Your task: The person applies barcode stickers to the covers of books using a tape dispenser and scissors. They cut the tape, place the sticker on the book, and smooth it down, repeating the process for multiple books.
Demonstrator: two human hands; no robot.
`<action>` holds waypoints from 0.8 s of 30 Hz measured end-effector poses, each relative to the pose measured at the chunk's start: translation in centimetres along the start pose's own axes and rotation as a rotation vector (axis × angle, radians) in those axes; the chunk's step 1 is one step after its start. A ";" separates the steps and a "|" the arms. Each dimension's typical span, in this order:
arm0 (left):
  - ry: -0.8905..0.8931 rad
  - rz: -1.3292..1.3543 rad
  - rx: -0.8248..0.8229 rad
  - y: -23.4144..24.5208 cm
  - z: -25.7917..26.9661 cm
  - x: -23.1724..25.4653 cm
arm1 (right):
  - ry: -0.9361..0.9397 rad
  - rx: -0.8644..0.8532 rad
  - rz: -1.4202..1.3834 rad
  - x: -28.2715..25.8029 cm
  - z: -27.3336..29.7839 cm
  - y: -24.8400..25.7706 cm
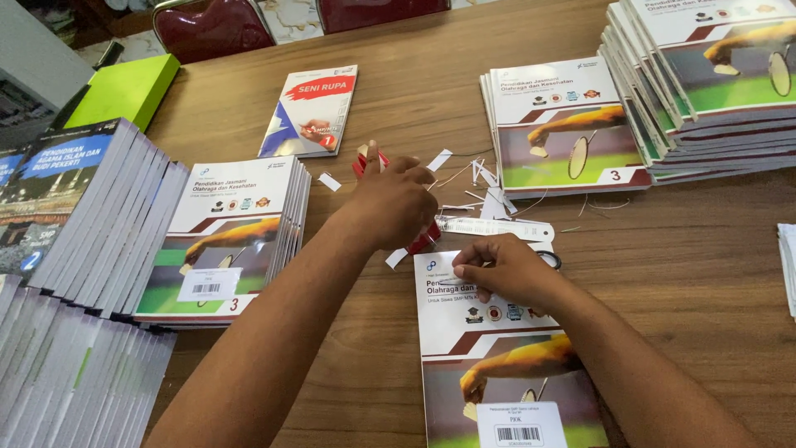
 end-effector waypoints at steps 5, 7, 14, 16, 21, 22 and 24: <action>-0.033 -0.109 -0.015 -0.9 -1.1 1.3 | -0.002 0.020 -0.010 1.1 -0.8 0.0; -0.015 -0.175 0.002 -2.0 -1.3 2.0 | -0.001 0.028 -0.011 1.6 -0.9 0.1; -0.078 -0.172 0.243 -2.4 -0.8 2.9 | 0.053 0.052 0.007 2.0 -1.1 0.5; -0.052 -0.124 0.225 -2.3 0.3 1.7 | 0.075 0.050 -0.022 1.3 -0.8 0.5; 0.064 0.288 0.017 1.3 6.1 1.4 | 0.121 0.001 0.034 -0.6 1.3 0.9; 0.066 0.286 0.021 2.3 7.6 1.6 | 0.126 0.001 0.036 -0.9 2.2 1.2; 0.107 0.572 -0.101 3.5 10.7 1.9 | 0.176 -0.035 0.096 -1.4 4.0 1.4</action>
Point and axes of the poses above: each hand's wrist, its own z-axis away from the middle knuckle, its own y-axis out of the back of the hand, x = y × z, the point moved 6 cm from there along -z, towards the middle knuckle, and after that the axes turned 6 degrees about y, right-handed, at the moved point
